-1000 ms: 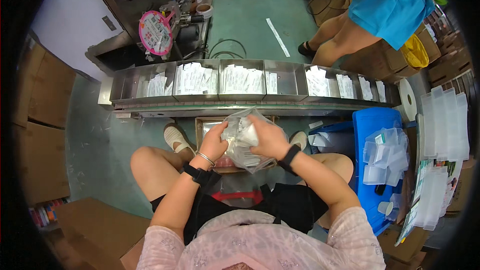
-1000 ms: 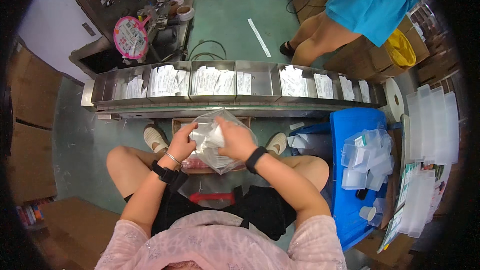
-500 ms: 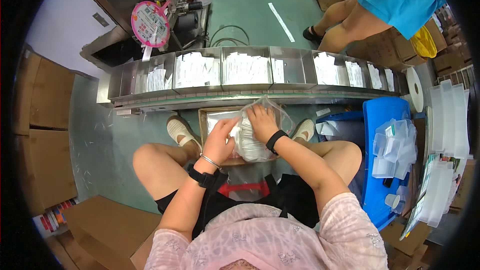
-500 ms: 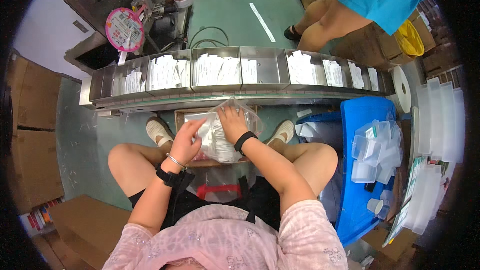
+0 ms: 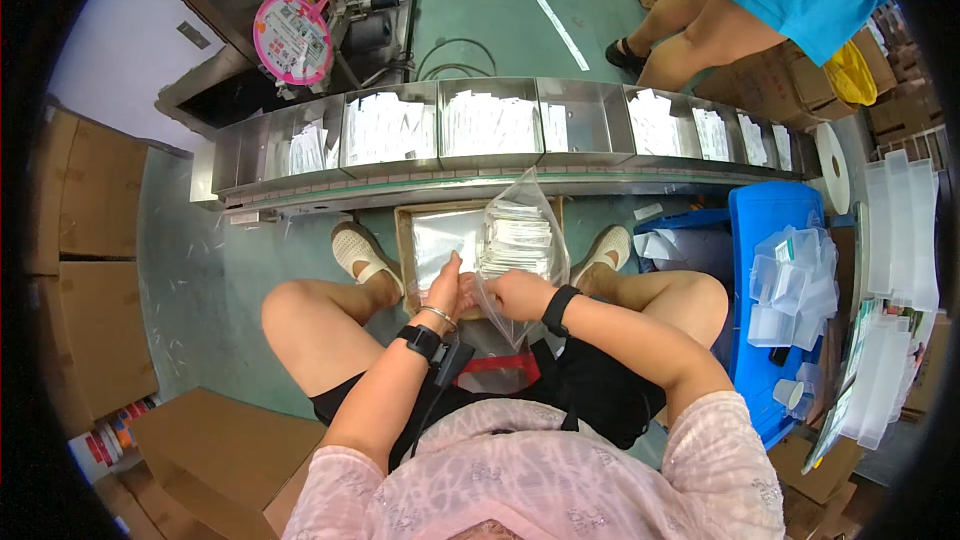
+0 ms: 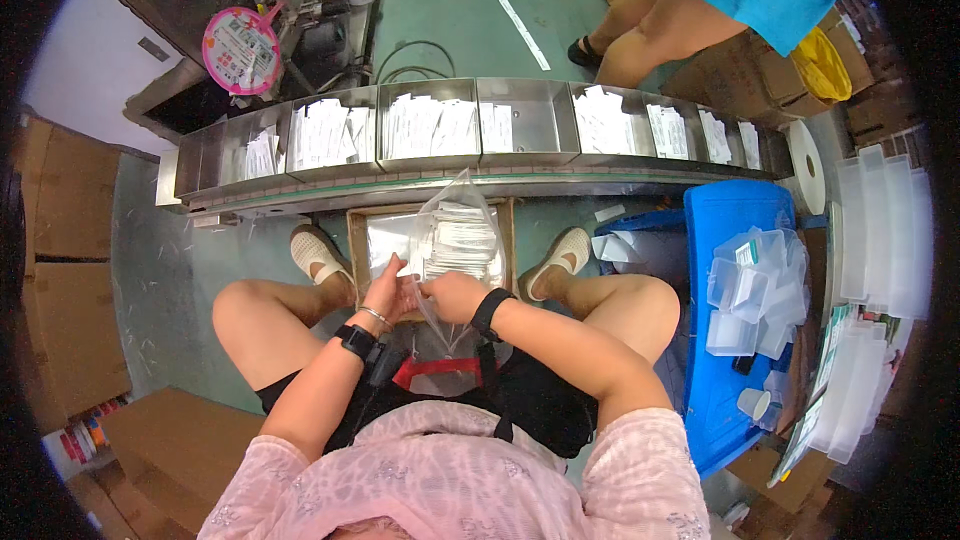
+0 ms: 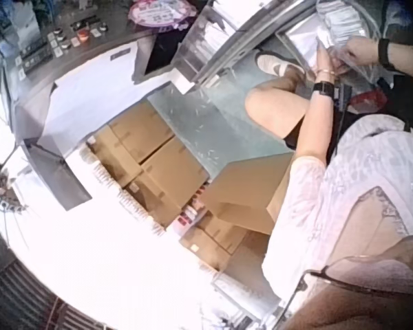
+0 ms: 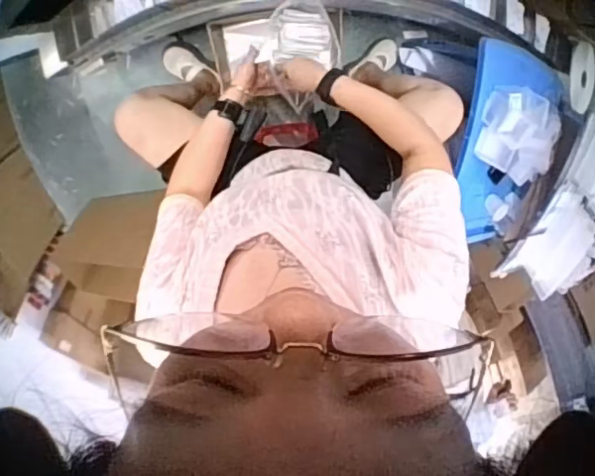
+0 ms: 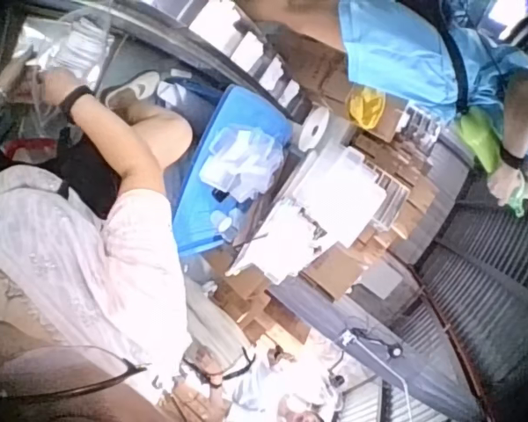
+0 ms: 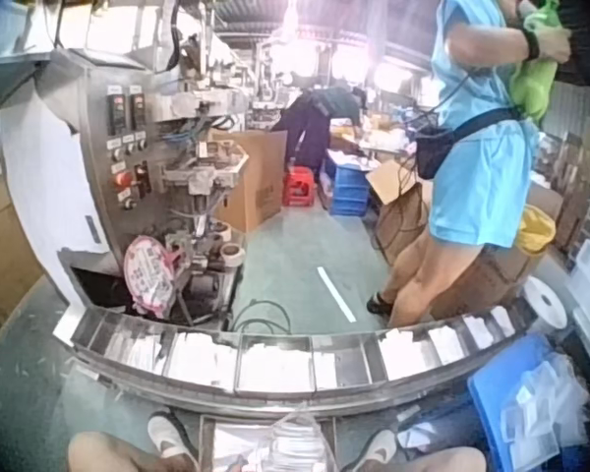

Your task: Collecting small white packets from a conveyor belt and putting them into a large plastic bag.

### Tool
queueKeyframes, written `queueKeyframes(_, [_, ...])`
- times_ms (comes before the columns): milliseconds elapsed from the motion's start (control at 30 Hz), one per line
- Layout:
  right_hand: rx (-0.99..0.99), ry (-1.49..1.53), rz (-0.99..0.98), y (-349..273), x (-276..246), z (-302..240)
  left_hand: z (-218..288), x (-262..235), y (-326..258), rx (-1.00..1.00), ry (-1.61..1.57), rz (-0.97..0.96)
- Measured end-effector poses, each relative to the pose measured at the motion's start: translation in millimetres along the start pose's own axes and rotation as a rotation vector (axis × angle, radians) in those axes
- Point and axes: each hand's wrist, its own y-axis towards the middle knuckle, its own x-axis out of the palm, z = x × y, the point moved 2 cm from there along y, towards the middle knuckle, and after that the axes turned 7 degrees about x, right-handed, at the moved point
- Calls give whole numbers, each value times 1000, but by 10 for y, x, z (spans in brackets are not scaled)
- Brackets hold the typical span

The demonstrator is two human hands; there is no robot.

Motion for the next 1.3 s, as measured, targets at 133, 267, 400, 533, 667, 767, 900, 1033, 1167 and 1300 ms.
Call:
queueKeyframes(133, [13,105,47,58,243,2,-129,5,27,-98,-88,16])
queueKeyframes(267, [21,170,125,58,328,40,-176,-48,76,-88,-71,-36])
queueKeyframes(400, [59,74,182,34,213,-54,-132,-59,35,-69,-52,8])
queueKeyframes(533, [31,-331,146,-51,38,37,-73,-52,30,-34,18,-19])
queueKeyframes(667, [52,-518,168,-248,-211,155,-19,89,-14,-39,45,17])
queueKeyframes(767, [-7,-284,381,-373,-532,-13,-19,-22,46,-15,92,-2])
queueKeyframes(900, [15,469,1166,-531,-1021,257,18,-186,202,106,288,37])
queueKeyframes(1033, [438,1545,890,-206,-100,1616,36,-66,383,100,306,83])
queueKeyframes(1167, [507,1900,604,-10,578,1574,117,371,387,-20,56,91])
queueKeyframes(1300, [465,1859,437,192,85,549,-206,369,679,-31,-162,-181])
